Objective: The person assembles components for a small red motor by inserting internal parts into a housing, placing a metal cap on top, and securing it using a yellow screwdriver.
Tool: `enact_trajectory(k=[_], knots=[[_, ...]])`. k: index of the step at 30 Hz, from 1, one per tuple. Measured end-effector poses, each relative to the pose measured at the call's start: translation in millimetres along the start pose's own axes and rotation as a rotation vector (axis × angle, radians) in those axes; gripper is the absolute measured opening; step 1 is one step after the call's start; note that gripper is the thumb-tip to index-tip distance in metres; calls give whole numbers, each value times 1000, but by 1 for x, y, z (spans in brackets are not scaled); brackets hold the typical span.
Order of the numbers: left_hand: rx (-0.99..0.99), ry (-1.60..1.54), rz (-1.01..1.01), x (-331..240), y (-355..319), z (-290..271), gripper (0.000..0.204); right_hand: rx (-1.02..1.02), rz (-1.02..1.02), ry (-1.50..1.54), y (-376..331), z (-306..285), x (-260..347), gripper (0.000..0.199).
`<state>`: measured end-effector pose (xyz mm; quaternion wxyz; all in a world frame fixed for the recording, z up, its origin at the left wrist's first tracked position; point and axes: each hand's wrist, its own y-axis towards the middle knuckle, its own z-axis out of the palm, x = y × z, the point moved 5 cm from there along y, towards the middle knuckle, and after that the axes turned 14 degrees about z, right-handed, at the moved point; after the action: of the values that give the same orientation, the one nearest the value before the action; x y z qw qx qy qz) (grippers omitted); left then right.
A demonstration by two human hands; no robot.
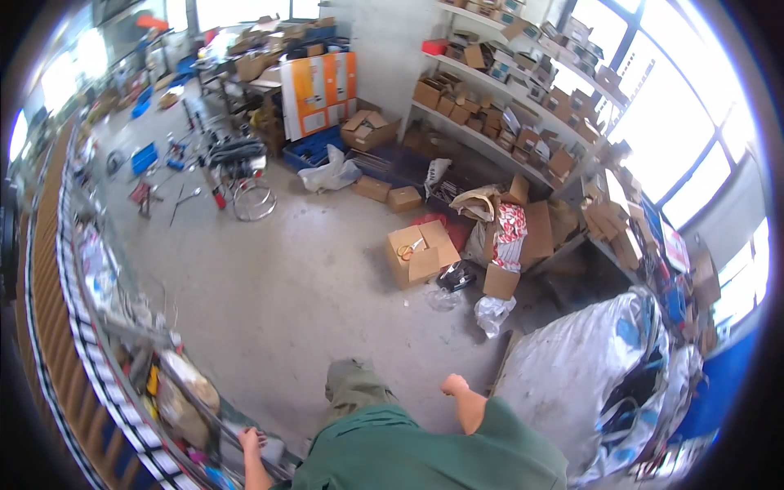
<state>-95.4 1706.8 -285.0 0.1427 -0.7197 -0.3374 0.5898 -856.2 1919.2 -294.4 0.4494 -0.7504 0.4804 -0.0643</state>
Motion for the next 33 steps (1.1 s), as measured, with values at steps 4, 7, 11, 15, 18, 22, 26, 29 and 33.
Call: enact_trajectory(k=[4,7,11,15,18,22,26,29,33], knots=[[41,130,270,-197,209,-13,10,37,43,427,-6,-46,169,27],[73,29,367,-308,313,31,13,180,-55,138,20,-75,299,25],[-108,28,266,-375,384,-20,17,116,-368,-63,15,-213,581,28],[-206,-56,110,-426,403,-40,17,-278,-621,49,-1,-421,878,32],[-360,-152,12,-447,442,-72,12,-353,-856,192,-71,-579,1116,35],[-568,-215,-124,-463,568,-96,14,-250,-916,486,-151,-720,1335,31],[-350,-223,-143,-553,786,-98,10,-208,-882,494,-169,-770,1456,28],[-286,37,-171,-651,933,-142,17,-177,-932,385,-186,-760,1523,28],[-161,12,-40,-866,1139,-107,24,0,-388,507,-109,-765,1532,28]])
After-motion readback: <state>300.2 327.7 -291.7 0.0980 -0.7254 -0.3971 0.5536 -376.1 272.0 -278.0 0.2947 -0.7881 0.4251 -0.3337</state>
